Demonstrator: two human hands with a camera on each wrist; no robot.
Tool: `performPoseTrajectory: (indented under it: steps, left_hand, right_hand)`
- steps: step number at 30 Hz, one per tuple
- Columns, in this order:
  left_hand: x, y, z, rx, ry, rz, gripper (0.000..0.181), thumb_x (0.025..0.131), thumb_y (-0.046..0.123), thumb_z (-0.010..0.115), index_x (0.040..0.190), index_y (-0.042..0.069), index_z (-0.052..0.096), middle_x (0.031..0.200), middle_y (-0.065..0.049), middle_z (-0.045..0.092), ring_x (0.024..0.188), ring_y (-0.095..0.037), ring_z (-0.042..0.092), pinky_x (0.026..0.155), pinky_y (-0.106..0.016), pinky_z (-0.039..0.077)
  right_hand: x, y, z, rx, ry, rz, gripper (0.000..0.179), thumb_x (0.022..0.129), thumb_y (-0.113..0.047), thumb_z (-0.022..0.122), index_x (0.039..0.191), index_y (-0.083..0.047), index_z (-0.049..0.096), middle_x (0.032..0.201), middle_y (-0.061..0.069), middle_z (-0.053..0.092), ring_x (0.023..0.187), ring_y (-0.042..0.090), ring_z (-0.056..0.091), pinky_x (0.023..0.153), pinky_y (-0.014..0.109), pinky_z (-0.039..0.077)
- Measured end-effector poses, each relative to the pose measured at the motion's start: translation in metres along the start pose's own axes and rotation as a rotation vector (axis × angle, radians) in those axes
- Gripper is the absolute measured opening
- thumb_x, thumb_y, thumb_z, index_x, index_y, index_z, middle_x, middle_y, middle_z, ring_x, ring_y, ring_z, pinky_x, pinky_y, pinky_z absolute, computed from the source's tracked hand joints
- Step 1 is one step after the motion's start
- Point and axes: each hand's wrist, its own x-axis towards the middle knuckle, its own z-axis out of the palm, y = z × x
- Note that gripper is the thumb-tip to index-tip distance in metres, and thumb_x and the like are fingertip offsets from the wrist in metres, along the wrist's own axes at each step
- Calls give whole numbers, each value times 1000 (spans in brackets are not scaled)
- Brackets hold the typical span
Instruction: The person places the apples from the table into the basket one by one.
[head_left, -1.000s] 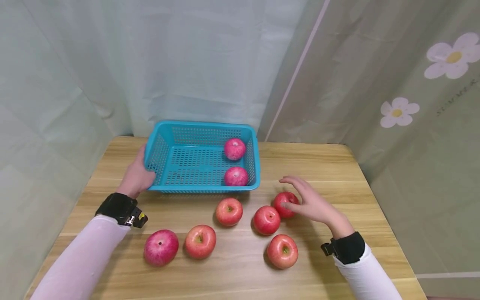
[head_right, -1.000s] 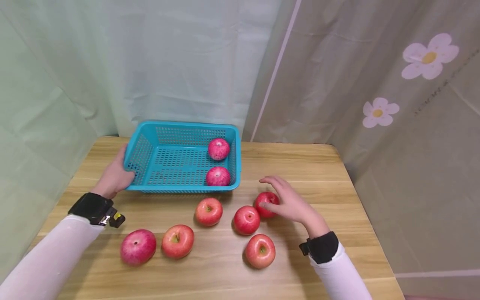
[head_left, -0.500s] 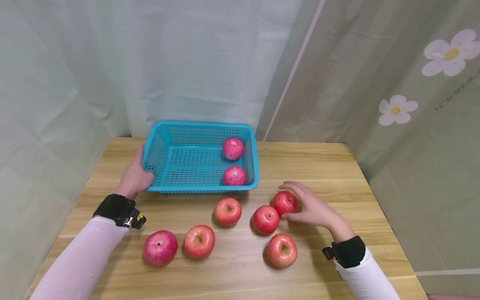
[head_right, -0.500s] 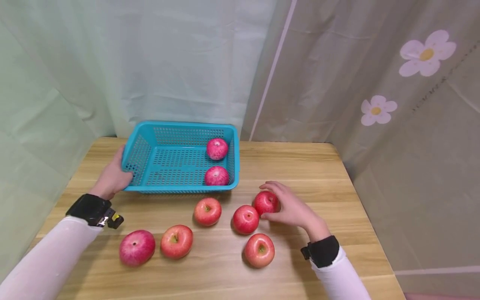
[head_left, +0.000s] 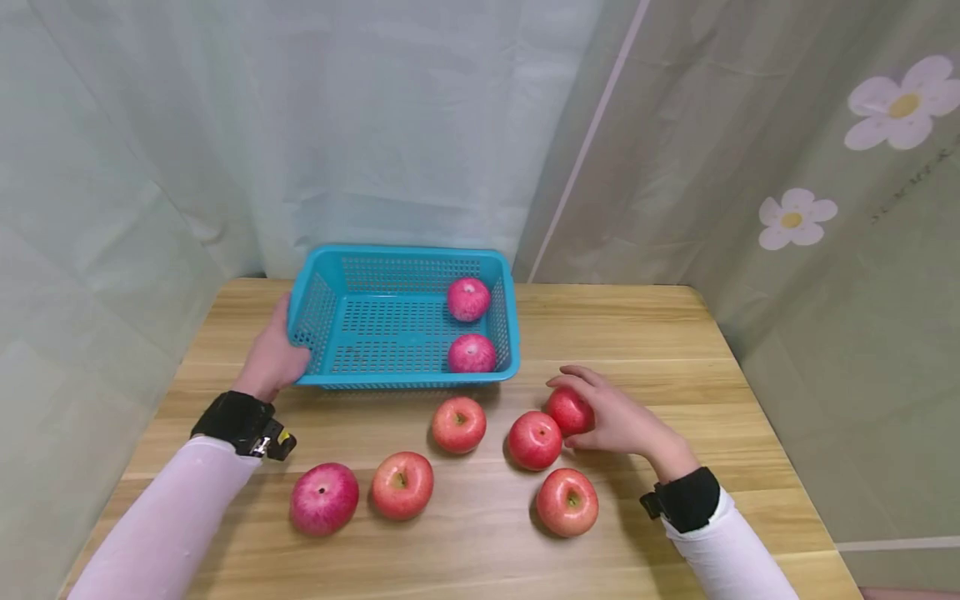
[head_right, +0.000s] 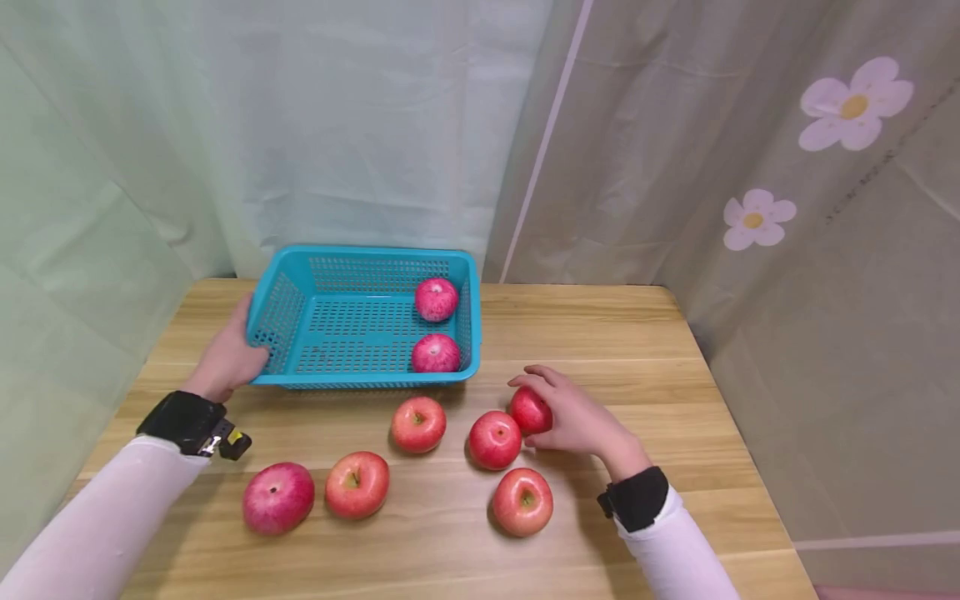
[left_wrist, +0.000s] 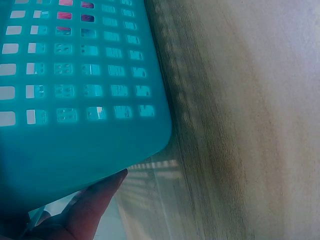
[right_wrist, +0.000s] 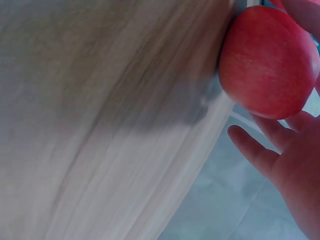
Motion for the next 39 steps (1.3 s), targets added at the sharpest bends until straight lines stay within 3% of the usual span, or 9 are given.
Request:
performPoseTrajectory:
  steps: [4, 13, 26, 34, 39]
  left_hand:
    - [1, -1, 1, 6, 1, -1, 108, 75, -15, 47, 159, 16, -13, 150, -38, 26, 111, -49, 41, 82, -56, 44]
    - [1, -2, 3, 8, 16, 14, 107, 74, -14, 47, 160, 15, -10, 146, -37, 31, 110, -48, 42, 82, -56, 43]
    - [2, -3, 4, 2, 17, 19, 109, 72, -15, 48, 159, 14, -10, 147, -37, 30, 113, -48, 40, 88, -61, 41]
    - [1, -2, 3, -9, 16, 20, 110, 71, -16, 47, 159, 15, -11, 148, -37, 29, 115, -48, 39, 90, -63, 40]
    - [0, -2, 2, -6, 16, 25, 111, 70, -16, 47, 160, 16, -11, 149, -37, 28, 116, -49, 38, 90, -65, 40]
  right_hand:
    - [4, 0, 2, -31, -13, -21, 83, 66, -34, 89, 140, -31, 51, 150, 9, 39, 128, 24, 39, 89, 46, 51]
    - [10, -1, 4, -86, -40, -35, 76, 65, -37, 89, 133, -25, 59, 141, 5, 46, 122, 22, 43, 86, 41, 52]
    - [15, 0, 8, -133, -28, -21, 73, 62, -40, 89, 129, -29, 61, 133, -7, 48, 114, 14, 46, 81, 35, 52]
    - [18, -1, 10, -150, -21, -57, 59, 63, -37, 88, 116, -29, 63, 120, -9, 52, 104, 12, 50, 75, 33, 53]
    - [20, -1, 14, -196, -15, -72, 59, 65, -46, 86, 117, -30, 63, 118, -8, 52, 101, 10, 49, 75, 31, 52]
